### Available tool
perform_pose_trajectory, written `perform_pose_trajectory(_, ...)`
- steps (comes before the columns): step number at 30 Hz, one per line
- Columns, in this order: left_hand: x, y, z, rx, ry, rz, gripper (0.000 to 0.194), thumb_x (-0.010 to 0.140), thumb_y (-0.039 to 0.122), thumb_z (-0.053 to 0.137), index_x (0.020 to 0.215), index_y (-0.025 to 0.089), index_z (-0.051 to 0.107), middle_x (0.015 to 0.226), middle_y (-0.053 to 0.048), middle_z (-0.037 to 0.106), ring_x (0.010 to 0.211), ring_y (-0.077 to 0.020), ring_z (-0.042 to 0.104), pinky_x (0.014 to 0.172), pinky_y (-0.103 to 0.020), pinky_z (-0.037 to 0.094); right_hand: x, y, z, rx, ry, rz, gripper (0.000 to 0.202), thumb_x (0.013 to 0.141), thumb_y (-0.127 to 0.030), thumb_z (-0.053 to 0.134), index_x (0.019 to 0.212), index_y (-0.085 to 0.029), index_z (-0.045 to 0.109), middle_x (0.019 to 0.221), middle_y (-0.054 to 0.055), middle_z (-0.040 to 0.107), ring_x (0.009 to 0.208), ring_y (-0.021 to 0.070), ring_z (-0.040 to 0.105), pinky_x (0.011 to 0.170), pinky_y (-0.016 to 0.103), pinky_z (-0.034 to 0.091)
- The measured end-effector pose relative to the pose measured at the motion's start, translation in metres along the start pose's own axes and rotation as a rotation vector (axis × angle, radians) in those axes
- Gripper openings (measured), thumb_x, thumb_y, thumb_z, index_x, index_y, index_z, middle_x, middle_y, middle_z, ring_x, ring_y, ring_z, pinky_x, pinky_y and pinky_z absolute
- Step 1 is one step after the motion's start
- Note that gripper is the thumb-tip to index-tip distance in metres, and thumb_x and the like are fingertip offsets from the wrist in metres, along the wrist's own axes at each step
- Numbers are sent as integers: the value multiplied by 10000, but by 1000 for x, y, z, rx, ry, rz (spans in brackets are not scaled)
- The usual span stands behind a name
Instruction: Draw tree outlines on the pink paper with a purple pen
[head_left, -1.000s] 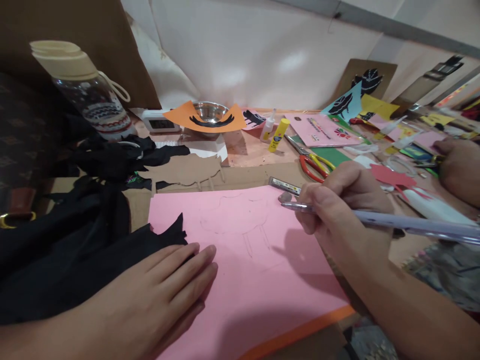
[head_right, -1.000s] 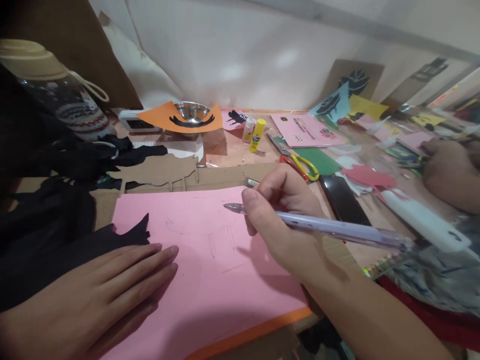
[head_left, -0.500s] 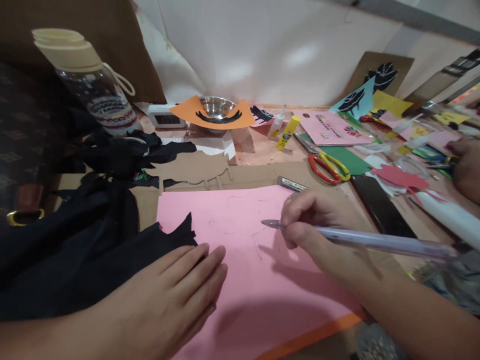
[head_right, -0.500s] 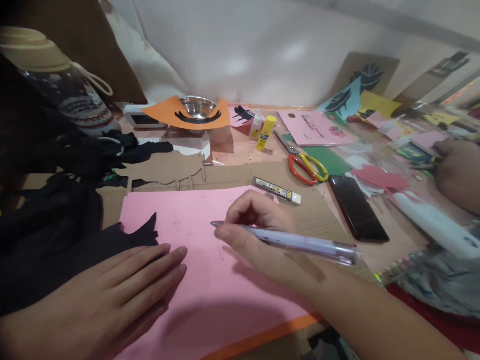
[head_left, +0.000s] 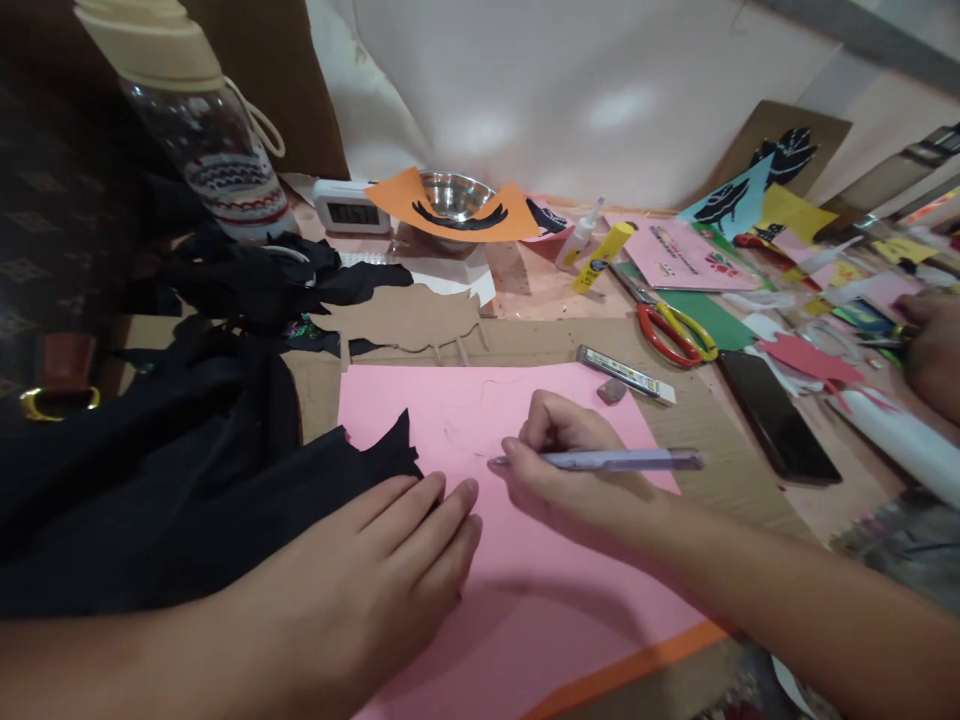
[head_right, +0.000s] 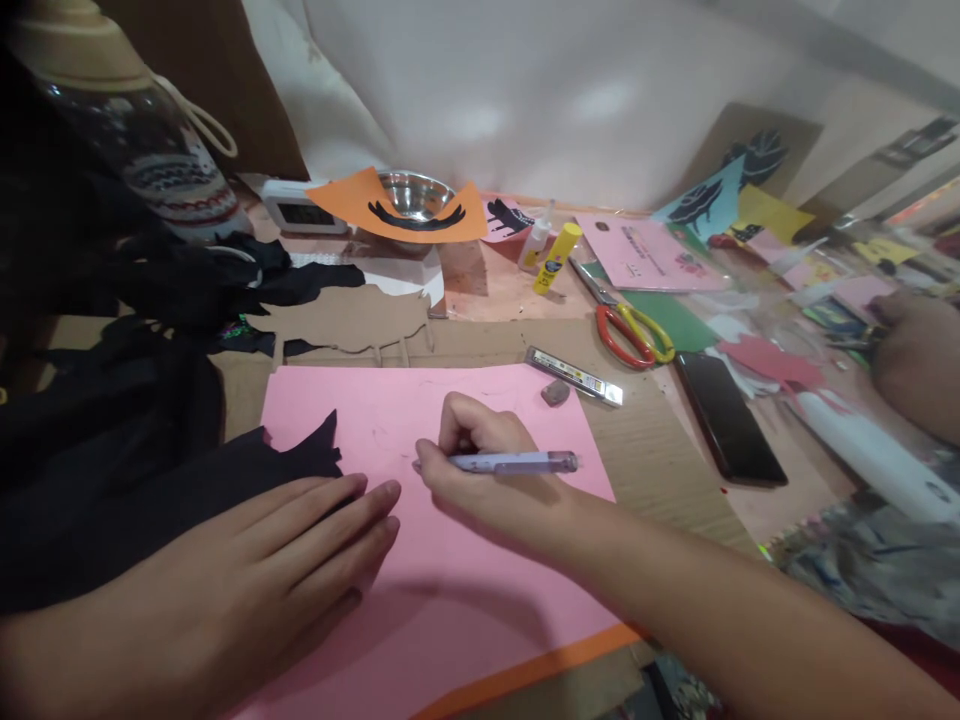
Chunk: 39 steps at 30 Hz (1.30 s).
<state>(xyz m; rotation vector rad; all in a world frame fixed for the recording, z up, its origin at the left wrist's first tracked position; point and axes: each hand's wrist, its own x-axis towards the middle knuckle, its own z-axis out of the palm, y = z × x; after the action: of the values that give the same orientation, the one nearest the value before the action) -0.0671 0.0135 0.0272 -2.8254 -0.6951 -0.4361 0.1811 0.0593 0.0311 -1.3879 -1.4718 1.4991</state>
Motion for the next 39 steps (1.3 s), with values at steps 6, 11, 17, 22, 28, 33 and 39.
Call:
perform_pose_trajectory(6,-2,9,8,42,-70,-16,379,889,167,607,1213,197,802,1339,-64,804,1172,-270,683,1045,-445,473,4,3,-1,-143,88,-84,368,959,-207,689,735,-273,404,612,-98,470,520,108,423,478,252,343)
perform_pose_trajectory(11,-4,16,10,75,-82,-35,442,769,182,672,1171,248,844,1361,-31,797,1238,-282,653,1100,-460,463,2,2,-1,-113,90,-23,368,992,-247,689,756,-281,408,604,-103,465,494,110,411,434,239,319)
perform_pose_trajectory(17,-3,17,11,79,-80,-35,542,644,193,685,1151,274,858,1355,-11,804,1256,-292,645,1104,-460,472,2,-1,1,-144,103,-44,374,943,-220,695,718,-279,401,576,-101,454,490,107,406,449,241,325)
perform_pose_trajectory(22,-5,15,10,85,-81,-34,502,663,204,704,1134,288,858,1349,6,807,1233,-271,659,1078,-439,488,1,-2,1,-160,97,-21,366,917,-235,683,700,-284,392,555,-97,464,479,115,435,457,251,333)
perform_pose_trajectory(28,-3,16,10,103,-80,-40,503,695,222,737,1182,268,852,1367,-24,792,1235,-279,645,1086,-449,480,-1,1,-2,-232,67,-63,388,922,-225,686,692,-286,380,554,-83,506,488,123,478,469,261,349)
perform_pose_trajectory(33,-2,15,7,88,-117,-29,451,792,212,692,1217,256,839,1383,-53,773,1262,-294,633,1100,-464,474,-6,1,-3,-230,41,-21,385,927,-233,677,688,-285,379,559,-67,524,491,128,490,473,266,359)
perform_pose_trajectory(39,-6,17,9,77,-123,-17,461,836,217,657,1269,240,815,1438,-71,746,1268,-304,637,1113,-476,475,-5,0,-1,-111,83,-7,396,942,-261,714,712,-279,392,589,-72,497,508,130,468,505,275,404)
